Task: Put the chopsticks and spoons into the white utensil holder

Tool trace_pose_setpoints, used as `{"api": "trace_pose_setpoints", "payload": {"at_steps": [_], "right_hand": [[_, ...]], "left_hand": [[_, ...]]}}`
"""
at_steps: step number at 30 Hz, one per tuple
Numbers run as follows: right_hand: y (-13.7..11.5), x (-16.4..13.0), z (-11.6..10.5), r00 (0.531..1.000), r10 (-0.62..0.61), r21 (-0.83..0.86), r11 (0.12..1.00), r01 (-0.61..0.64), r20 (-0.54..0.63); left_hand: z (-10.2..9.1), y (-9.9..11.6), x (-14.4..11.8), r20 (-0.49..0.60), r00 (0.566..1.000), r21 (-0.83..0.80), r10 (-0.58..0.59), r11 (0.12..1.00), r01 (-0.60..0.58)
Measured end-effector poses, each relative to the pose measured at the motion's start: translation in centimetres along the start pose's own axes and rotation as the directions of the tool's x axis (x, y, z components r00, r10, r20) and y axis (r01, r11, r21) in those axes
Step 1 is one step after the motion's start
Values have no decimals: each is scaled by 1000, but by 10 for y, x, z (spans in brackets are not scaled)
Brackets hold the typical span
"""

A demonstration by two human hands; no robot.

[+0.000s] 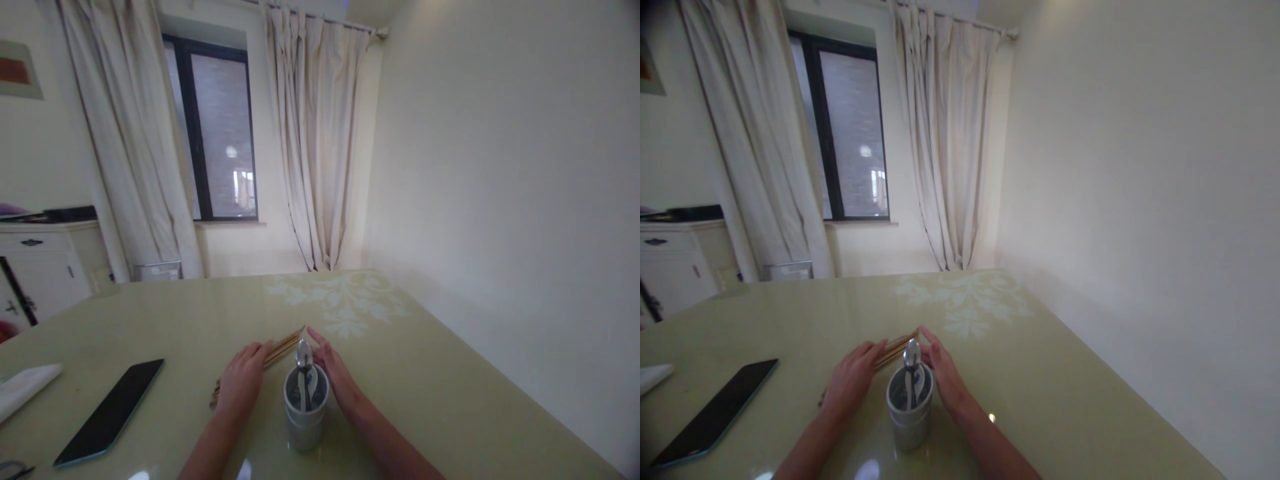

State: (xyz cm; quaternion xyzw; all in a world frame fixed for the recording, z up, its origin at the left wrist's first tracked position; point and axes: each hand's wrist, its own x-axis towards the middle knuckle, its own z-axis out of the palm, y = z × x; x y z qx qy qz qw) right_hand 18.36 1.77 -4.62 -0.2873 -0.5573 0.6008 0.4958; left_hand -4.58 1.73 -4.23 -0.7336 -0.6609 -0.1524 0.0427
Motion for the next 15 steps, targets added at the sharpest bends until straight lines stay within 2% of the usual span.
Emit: {"api": "trace_pose_setpoints", "payload": {"at_steps": [4, 7, 11, 15], "right_hand": [[-3, -2, -6, 996, -91, -18, 996, 91, -9], [-7, -7, -5, 987, -154, 31, 988, 152, 45], [-16, -14, 0, 980, -169, 35, 986, 166, 108], [-21, -18, 1, 981, -155, -51, 986, 162, 116]], "left_hand": [[4, -37, 5, -41, 995, 56, -93, 994, 95], [14, -57, 7, -78, 990, 93, -118, 988, 125], [27, -68, 10, -100, 980, -11, -173, 985, 173], [35, -73, 11, -102, 974, -139, -202, 972, 187]]}}
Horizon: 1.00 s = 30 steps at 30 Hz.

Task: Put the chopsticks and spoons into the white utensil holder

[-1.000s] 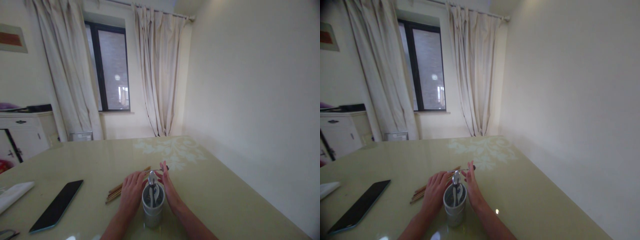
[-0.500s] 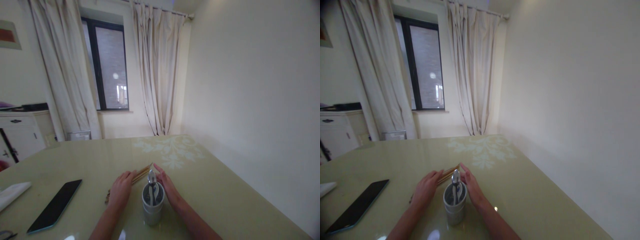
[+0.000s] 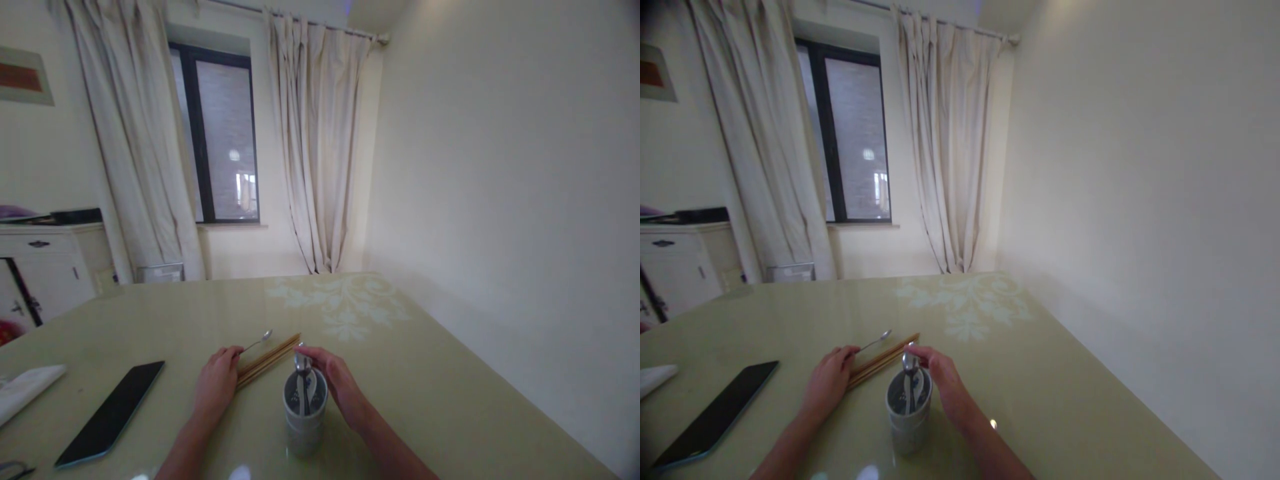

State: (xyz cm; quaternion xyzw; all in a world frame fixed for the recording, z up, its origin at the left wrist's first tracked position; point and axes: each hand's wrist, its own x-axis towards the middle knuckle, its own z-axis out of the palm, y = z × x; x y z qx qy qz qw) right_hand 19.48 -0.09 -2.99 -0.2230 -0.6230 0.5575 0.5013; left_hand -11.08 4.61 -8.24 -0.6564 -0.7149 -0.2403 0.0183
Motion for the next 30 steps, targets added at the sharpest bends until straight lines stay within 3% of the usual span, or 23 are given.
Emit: {"api": "trace_pose_setpoints", "payload": {"at_steps": [10, 17, 24, 30], "right_hand": [[-6, -1, -7, 993, -109, -131, 986, 101, -54], [-10, 6, -12, 957, -202, 51, 975, 217, -207], [-24, 13, -23, 917, -73, 286, 938, 197, -392], [-31, 14, -30, 884, 56, 515, 829, 218, -464]], "left_hand": [[10, -11, 5, -30, 999, -122, -16, 992, 12], [9, -12, 8, -10, 999, -161, -44, 986, 42], [9, -12, 7, -3, 999, -132, -54, 990, 53], [6, -8, 5, 10, 997, -89, -76, 993, 76]]}}
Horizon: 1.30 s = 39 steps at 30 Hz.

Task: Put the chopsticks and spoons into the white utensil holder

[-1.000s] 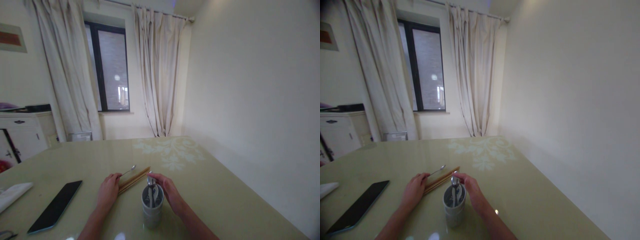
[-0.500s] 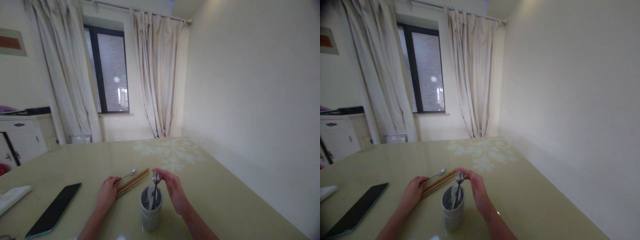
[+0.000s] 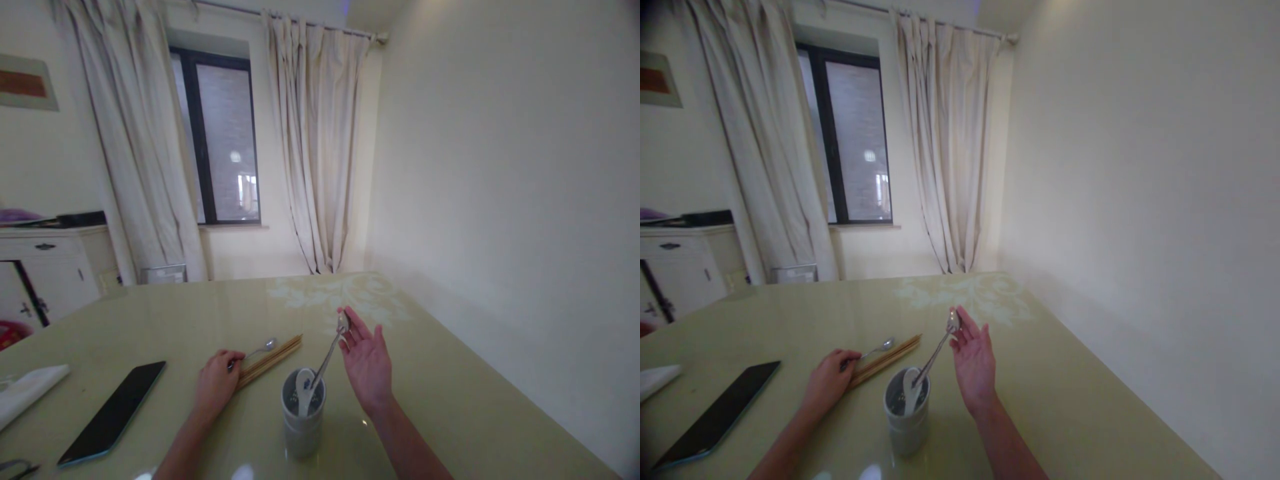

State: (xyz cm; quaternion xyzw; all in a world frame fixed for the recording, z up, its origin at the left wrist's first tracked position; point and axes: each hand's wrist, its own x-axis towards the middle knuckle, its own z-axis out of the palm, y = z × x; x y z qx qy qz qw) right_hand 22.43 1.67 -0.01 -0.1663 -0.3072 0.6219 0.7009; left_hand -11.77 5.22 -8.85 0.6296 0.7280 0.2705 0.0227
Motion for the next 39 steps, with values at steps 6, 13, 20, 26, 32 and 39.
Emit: {"api": "trace_pose_setpoints", "payload": {"at_steps": [6, 13, 20, 26, 32, 39], "right_hand": [[14, 8, -17, 989, 1, 72, 997, 10, -147], [47, 31, -64, 947, -67, -48, 997, 55, -314], [59, 39, -83, 935, -91, -112, 992, 55, -343], [62, 37, -79, 940, -44, -92, 996, 14, -339], [61, 34, -70, 952, -23, -102, 995, -9, -307], [63, 30, -64, 965, -26, -176, 984, -21, -259]], "left_hand": [[-2, 4, -3, 15, 1000, 32, 12, 999, -12], [-7, 9, -4, 72, 982, -128, 176, 978, -165], [-12, 20, -14, 102, 959, -187, 265, 952, -243], [-5, 31, -19, 91, 953, -148, 289, 950, -275], [-4, 39, -20, 81, 949, -73, 305, 951, -300], [-6, 47, -18, 70, 947, -9, 315, 949, -315]]}}
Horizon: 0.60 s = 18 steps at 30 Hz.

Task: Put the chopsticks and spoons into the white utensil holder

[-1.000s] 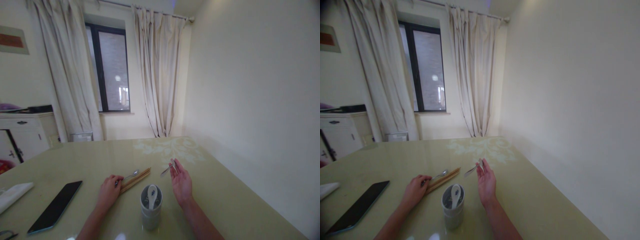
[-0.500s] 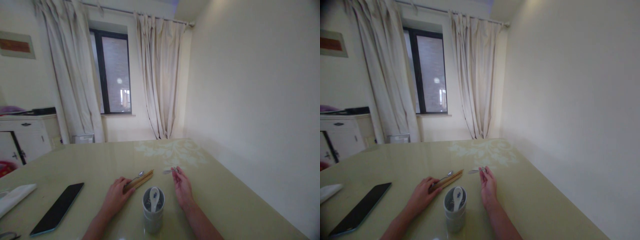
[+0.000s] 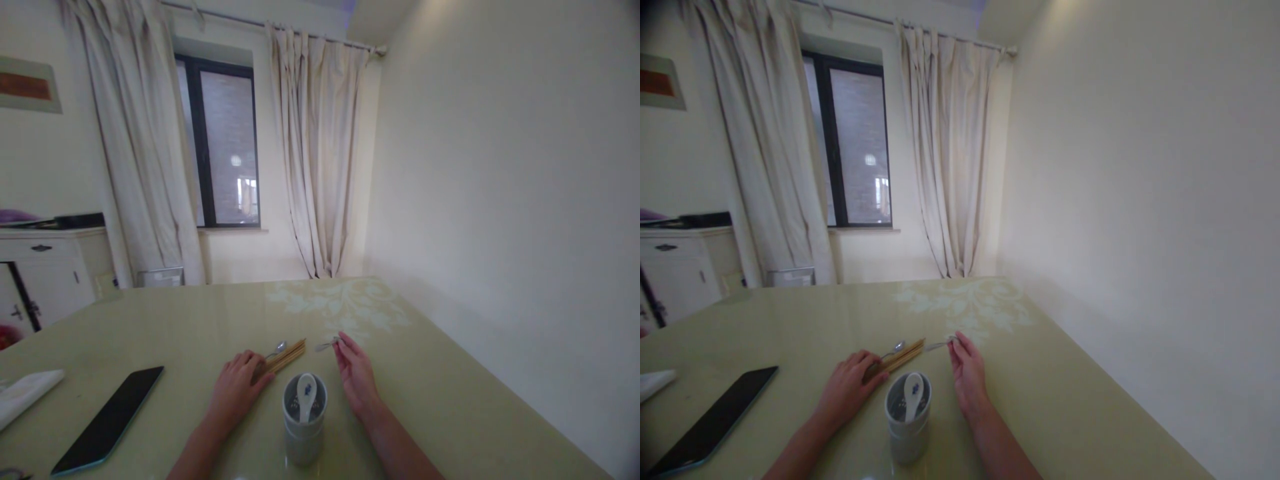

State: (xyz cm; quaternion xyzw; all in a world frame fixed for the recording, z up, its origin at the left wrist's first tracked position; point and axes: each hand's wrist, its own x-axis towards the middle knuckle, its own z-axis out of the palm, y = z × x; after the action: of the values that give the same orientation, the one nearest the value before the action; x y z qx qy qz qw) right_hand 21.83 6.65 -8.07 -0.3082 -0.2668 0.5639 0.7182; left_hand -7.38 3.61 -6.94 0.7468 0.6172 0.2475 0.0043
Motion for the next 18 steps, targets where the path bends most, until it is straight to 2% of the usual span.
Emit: {"api": "trace_pose_setpoints", "payload": {"at_steps": [3, 6, 9, 11, 15, 18], "right_hand": [[-2, -4, 2, 1000, -10, -44, 999, 11, 12], [-6, -11, 7, 998, -66, -190, 980, 67, 13], [-10, -21, 16, 992, -124, -329, 935, 130, 40], [-11, -27, 22, 989, -127, -369, 918, 145, 73], [-9, -33, 28, 988, -88, -418, 898, 134, 127], [-8, -33, 27, 983, -84, -486, 860, 154, 162]], "left_hand": [[-1, 7, -1, -115, 992, 24, 54, 998, -51], [1, 19, -3, -221, 954, 3, 202, 978, -207], [7, 34, -7, -253, 890, -13, 378, 919, -394], [11, 42, -8, -240, 864, -12, 442, 889, -458], [15, 46, -7, -197, 890, -46, 411, 903, -427], [11, 43, -6, -224, 915, -118, 336, 923, -367]]}}
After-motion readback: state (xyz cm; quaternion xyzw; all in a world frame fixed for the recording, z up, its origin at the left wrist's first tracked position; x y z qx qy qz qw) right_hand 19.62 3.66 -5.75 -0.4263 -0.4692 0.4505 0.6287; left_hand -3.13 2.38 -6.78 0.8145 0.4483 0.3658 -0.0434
